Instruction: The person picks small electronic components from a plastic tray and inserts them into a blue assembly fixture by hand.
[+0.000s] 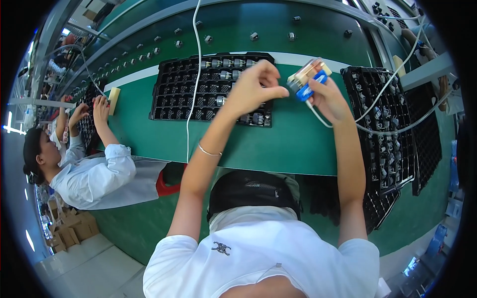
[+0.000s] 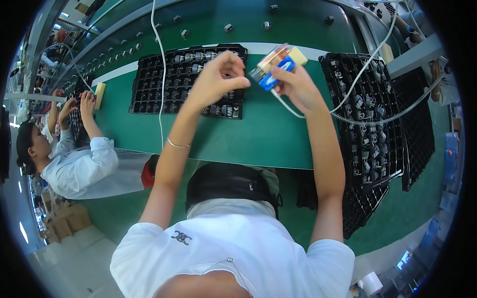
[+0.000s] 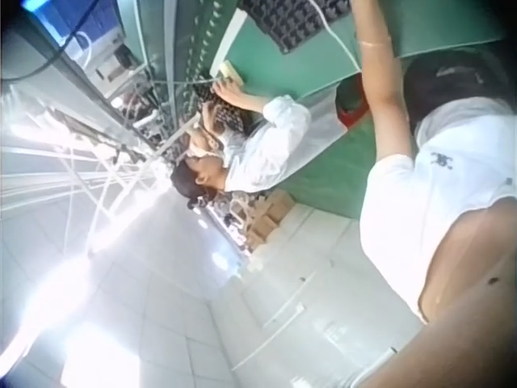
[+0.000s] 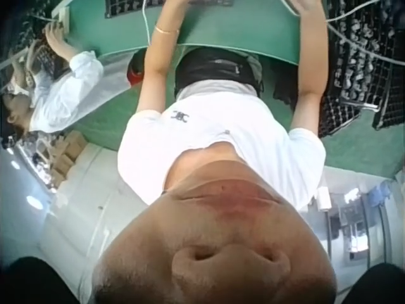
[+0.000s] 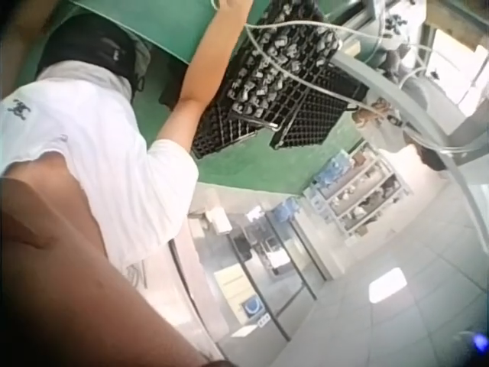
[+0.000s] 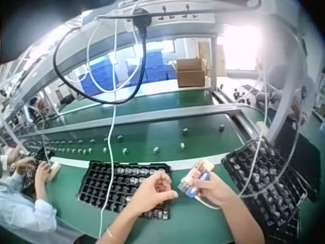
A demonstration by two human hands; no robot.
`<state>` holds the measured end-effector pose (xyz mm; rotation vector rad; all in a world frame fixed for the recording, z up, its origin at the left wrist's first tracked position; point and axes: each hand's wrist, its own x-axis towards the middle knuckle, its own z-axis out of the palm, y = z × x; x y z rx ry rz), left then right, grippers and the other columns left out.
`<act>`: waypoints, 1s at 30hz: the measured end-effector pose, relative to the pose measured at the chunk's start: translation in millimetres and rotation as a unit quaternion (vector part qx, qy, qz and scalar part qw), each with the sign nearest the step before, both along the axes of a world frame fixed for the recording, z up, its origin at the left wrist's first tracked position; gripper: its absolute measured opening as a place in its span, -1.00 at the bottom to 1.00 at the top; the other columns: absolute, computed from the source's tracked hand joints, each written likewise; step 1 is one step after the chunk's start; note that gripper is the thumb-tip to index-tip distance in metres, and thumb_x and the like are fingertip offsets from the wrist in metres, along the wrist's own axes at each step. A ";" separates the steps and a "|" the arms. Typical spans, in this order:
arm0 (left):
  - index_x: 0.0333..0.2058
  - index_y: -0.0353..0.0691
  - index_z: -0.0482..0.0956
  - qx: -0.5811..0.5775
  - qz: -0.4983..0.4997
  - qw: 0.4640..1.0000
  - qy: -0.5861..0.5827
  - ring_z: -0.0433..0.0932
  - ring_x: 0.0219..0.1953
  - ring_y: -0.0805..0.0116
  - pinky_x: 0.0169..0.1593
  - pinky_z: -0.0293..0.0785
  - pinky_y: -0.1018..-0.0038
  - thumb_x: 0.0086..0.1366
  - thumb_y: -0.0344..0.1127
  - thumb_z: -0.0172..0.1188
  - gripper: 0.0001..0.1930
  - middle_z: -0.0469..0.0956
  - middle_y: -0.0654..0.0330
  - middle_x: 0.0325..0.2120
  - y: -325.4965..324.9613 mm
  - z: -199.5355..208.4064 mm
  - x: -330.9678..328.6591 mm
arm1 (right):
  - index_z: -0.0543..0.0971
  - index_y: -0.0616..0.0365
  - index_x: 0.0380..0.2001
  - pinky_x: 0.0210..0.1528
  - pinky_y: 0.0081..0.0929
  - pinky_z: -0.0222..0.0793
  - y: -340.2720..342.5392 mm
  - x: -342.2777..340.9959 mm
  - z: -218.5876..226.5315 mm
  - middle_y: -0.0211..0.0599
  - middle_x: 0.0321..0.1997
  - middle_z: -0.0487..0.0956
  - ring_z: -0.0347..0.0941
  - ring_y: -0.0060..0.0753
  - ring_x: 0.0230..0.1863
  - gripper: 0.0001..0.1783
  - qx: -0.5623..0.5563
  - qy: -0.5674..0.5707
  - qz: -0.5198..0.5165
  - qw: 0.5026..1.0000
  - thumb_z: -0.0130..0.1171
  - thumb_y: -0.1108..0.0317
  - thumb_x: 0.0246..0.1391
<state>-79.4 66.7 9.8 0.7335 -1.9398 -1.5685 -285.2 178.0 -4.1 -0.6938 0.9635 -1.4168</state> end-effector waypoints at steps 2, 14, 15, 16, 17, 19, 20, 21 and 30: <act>-0.39 -0.23 0.52 -0.163 0.091 0.978 -0.095 0.50 -0.48 0.52 -0.35 0.44 0.57 0.00 -0.28 0.47 -0.70 0.56 0.29 -0.55 -22.5 4.5 18.3 | 0.47 0.22 -0.05 -0.41 -0.73 0.33 -3.3 -19.3 6.6 -0.43 -0.28 0.56 0.44 -0.71 -0.39 -0.63 0.007 0.134 -0.057 0.989 0.24 0.27 0.14; -0.41 -0.25 0.66 -0.330 0.307 0.769 -0.453 0.62 -0.29 -0.03 -0.18 0.53 0.13 0.09 -0.12 0.29 -0.72 0.64 0.00 -0.43 -98.9 -11.1 73.4 | 0.55 0.17 -0.22 -0.51 -0.52 0.28 -11.4 -9.9 -11.5 -0.34 -0.55 0.50 0.36 -0.53 -0.61 -0.58 -0.024 0.625 -0.288 0.725 0.38 0.15 -0.10; -0.41 -0.24 0.67 -0.324 0.314 0.774 -0.445 0.62 -0.28 -0.03 -0.17 0.53 0.13 0.08 -0.15 0.29 -0.75 0.64 0.01 -0.43 -100.0 -11.5 74.9 | 0.55 0.17 -0.23 -0.52 -0.51 0.27 -11.0 -8.7 -11.6 -0.33 -0.55 0.49 0.35 -0.52 -0.62 -0.58 -0.029 0.623 -0.295 0.724 0.38 0.16 -0.10; -0.45 -0.23 0.66 -0.337 0.319 0.770 -0.439 0.63 -0.32 0.02 -0.22 0.54 0.20 0.06 -0.15 0.29 -0.76 0.64 0.04 -0.46 -99.7 -12.5 77.4 | 0.55 0.17 -0.23 -0.52 -0.51 0.27 -11.2 -8.0 -12.0 -0.33 -0.55 0.49 0.35 -0.52 -0.62 -0.58 -0.028 0.623 -0.296 0.724 0.38 0.16 -0.10; -0.45 -0.23 0.66 -0.338 0.318 0.770 -0.438 0.63 -0.32 0.02 -0.22 0.54 0.20 0.06 -0.15 0.29 -0.76 0.64 0.04 -0.46 -99.8 -13.4 79.3 | 0.55 0.17 -0.23 -0.52 -0.51 0.27 -11.9 -7.7 -12.3 -0.33 -0.55 0.49 0.35 -0.52 -0.62 -0.58 -0.030 0.627 -0.298 0.719 0.38 0.16 -0.11; -0.45 -0.26 0.65 -0.343 0.340 0.785 -0.388 0.62 -0.36 0.02 -0.24 0.52 0.20 0.04 -0.17 0.31 -0.75 0.63 0.02 -0.49 -96.0 -11.4 76.2 | 0.55 0.17 -0.23 -0.53 -0.50 0.26 -11.7 -8.6 -13.4 -0.32 -0.55 0.49 0.34 -0.51 -0.63 -0.58 -0.027 0.632 -0.303 0.713 0.38 0.15 -0.11; -0.44 -0.31 0.65 -0.344 0.340 0.799 -0.358 0.61 -0.46 0.20 -0.30 0.51 0.33 0.06 -0.21 0.33 -0.75 0.62 0.09 -0.56 -94.9 -10.5 73.3 | 0.55 0.17 -0.22 -0.53 -0.50 0.26 -11.7 -9.2 -13.5 -0.32 -0.56 0.48 0.34 -0.50 -0.63 -0.57 -0.024 0.630 -0.301 0.715 0.38 0.16 -0.11; -0.44 -0.31 0.65 -0.344 0.338 0.800 -0.357 0.61 -0.46 0.20 -0.30 0.51 0.33 0.06 -0.21 0.33 -0.75 0.62 0.09 -0.56 -91.5 -7.6 68.1 | 0.55 0.17 -0.22 -0.53 -0.50 0.26 -11.6 -9.7 -13.6 -0.32 -0.56 0.48 0.34 -0.50 -0.63 -0.57 -0.022 0.629 -0.297 0.718 0.38 0.16 -0.12; -0.27 -0.42 0.53 0.184 0.068 0.963 0.186 0.62 -0.57 0.36 -0.51 0.55 0.61 0.29 -0.43 0.12 -0.86 0.63 -0.02 -0.43 -44.2 -2.9 6.2 | 0.55 0.16 -0.20 -0.50 -0.50 0.29 -11.9 -8.8 -9.2 -0.30 -0.55 0.48 0.36 -0.50 -0.61 -0.58 -0.027 0.622 -0.293 0.726 0.36 0.17 -0.11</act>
